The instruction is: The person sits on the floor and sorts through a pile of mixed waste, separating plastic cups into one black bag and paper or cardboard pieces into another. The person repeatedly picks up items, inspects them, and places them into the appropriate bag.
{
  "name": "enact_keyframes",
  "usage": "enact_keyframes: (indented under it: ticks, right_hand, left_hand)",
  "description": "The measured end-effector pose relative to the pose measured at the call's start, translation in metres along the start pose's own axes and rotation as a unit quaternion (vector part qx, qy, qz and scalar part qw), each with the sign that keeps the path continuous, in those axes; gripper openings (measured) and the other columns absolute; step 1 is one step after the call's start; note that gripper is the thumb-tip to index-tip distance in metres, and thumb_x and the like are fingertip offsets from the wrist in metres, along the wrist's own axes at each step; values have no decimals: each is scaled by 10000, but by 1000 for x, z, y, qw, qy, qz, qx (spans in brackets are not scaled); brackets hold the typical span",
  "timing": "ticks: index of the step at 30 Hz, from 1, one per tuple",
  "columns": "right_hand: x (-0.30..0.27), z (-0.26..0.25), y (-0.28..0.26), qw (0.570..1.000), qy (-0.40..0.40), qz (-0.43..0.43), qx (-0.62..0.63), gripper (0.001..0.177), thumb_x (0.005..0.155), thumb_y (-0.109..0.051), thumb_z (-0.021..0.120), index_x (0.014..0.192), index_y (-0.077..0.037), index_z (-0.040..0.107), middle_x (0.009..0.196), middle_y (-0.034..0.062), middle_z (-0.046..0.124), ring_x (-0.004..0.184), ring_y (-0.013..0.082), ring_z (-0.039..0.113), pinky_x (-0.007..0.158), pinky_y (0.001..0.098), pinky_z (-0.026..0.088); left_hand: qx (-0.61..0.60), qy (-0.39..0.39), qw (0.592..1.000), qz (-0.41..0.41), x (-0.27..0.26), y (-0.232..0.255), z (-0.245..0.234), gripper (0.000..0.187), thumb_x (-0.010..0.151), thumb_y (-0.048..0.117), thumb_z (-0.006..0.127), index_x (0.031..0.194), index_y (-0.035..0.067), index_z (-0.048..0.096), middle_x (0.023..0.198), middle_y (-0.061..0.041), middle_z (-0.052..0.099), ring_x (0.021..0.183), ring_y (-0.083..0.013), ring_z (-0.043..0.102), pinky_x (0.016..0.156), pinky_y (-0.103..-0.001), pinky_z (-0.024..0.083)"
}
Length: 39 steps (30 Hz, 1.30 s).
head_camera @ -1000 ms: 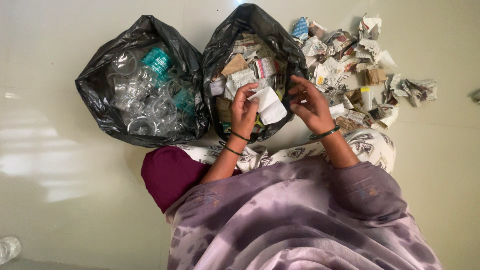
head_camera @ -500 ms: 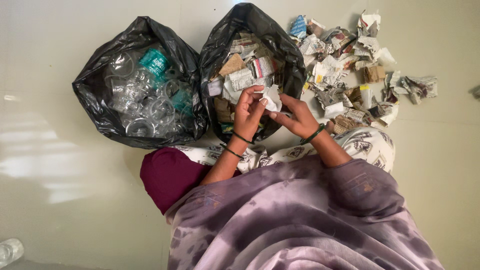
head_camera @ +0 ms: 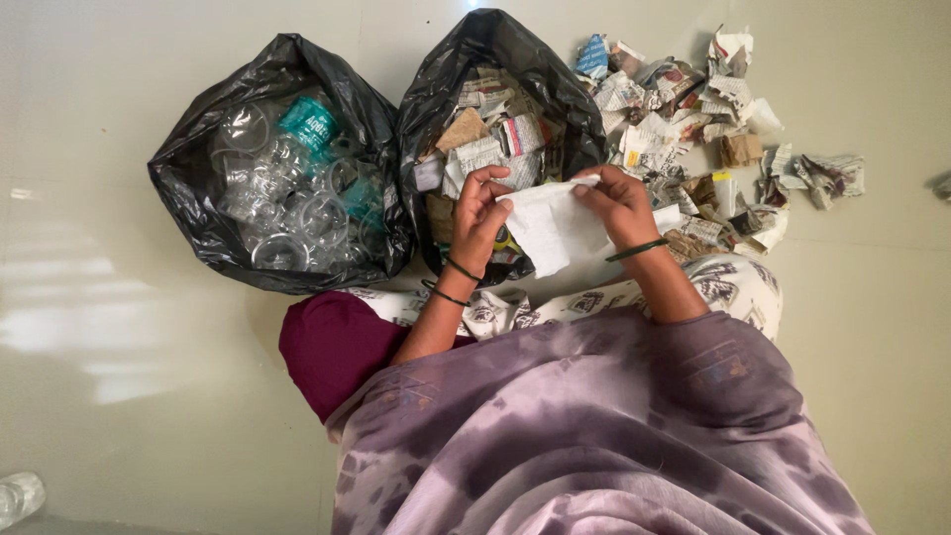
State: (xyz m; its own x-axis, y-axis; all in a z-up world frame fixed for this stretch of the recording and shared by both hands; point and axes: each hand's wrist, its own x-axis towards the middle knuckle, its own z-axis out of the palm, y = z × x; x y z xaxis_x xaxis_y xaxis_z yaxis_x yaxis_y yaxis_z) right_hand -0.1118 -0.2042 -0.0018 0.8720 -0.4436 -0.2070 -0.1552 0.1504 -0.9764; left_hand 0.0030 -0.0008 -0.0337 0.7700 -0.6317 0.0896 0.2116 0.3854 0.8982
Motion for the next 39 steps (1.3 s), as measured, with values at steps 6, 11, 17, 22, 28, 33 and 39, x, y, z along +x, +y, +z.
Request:
enact_keyframes:
  ticks: [6,11,17,22,28,33,39]
  right_hand:
    - [5,-7,17,998,-32,-44,15,24,1016,-16,660,1003,-24,641,877,-25,646,772,38,551,692,226,446]
    - [9,-8,28,999,-36,-31,8,35,1042,0,657,1026,3,626,900,11,638,814,74,568,704,262,459]
    - [8,-3,22,990,-65,57,114,307,990,-22,525,1266,-21,660,1154,81,740,980,169,725,853,336,599]
    - [7,-1,11,981,-81,63,165,329,994,-48,506,1297,-18,630,1184,86,738,1041,187,728,901,374,597]
    - [-12,19,-39,998,58,-36,-9,415,1031,-222,543,1425,-95,514,1211,104,657,953,196,645,789,366,547]
    - [-32,33,-70,759,38,-458,-462,493,832,-206,698,1277,-22,598,1263,183,635,1124,445,630,958,498,508]
    - [-20,43,-49,875,-35,-264,-404,168,884,-110,713,1041,-56,738,920,138,713,838,305,692,743,402,545]
  left_hand:
    - [-24,18,999,-34,0,7,6,404,970,78,646,1360,66,541,1005,0,620,853,-60,507,768,-229,417]
    - [-58,-74,993,-65,-5,24,16,428,1030,298,519,1420,127,480,1196,-62,749,1163,-114,660,1025,-240,496]
    - [169,-88,976,104,-11,16,31,489,1050,61,639,1512,74,477,1396,-140,649,1385,-216,602,1192,-363,462]
    - [126,-9,992,-12,-6,-2,25,689,890,9,762,1483,77,418,1234,-88,633,1069,-139,663,855,-273,570]
    - [142,0,990,14,-5,-11,19,631,931,-17,755,1479,84,459,997,-86,736,891,-113,694,817,-262,566]
    - [191,-1,981,26,-7,5,19,577,932,3,746,1443,83,491,957,-68,755,822,-72,680,745,-230,550]
    - [212,43,973,77,-5,15,11,441,973,69,761,1366,57,563,956,-28,697,833,-58,633,719,-211,532]
